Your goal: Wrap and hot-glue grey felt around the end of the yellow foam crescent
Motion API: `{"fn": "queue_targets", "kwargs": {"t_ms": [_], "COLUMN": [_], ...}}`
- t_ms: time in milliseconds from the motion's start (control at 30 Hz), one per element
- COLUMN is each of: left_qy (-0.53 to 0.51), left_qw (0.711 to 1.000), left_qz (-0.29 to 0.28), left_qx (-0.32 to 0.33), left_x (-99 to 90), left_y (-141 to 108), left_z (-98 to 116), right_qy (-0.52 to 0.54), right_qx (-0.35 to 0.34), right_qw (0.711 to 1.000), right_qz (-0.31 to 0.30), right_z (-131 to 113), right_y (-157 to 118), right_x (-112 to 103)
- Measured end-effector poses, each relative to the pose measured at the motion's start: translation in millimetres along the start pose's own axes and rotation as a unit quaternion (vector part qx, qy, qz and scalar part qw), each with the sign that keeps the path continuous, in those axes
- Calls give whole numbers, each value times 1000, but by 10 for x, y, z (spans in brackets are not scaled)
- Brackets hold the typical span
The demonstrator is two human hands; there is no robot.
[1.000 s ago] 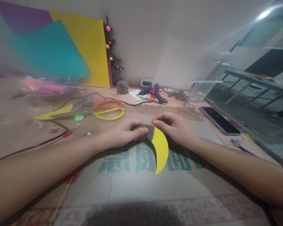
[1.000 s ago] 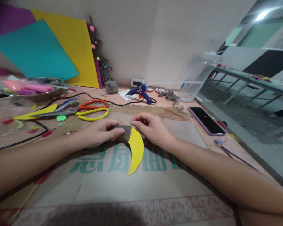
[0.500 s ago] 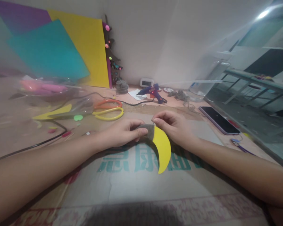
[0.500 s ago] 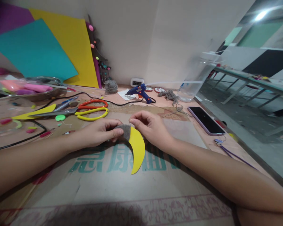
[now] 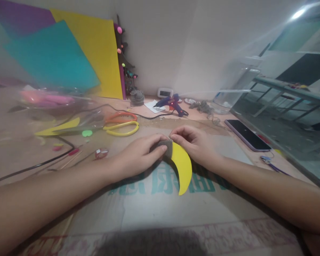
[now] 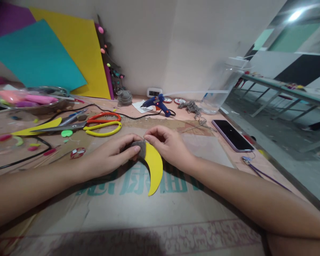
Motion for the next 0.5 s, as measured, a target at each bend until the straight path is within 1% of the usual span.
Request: {"fn": "queue_targets", "kwargs": {"t_ms": [100, 267, 500], "left_qy": [1, 50, 48], "left_qw": [1000, 998, 999], "left_qz": [9, 27, -4], "left_qx": [-5, -6, 1], "left_x": [-1, -12, 29], "left_y": [-17, 2, 14], "left_z": [17, 15, 35], "right_qy": [1, -11, -37], "right_qx": [0, -7, -21], "right_qw": [1000, 1000, 999], "right_qz": [0, -3, -2], "right_z": [0, -31, -45], "right_y": [-3, -14, -15], "right_x": [4, 16, 19]}}
Point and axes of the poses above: each hand's wrist, its own y-axis towards the middle knuckle, its own x-axis out of the palm, z = x × y, the point moved 9 cm from there along y, towards the middle knuckle, and after that the axes turned 7 degrees about y, right-handed, at the moved point
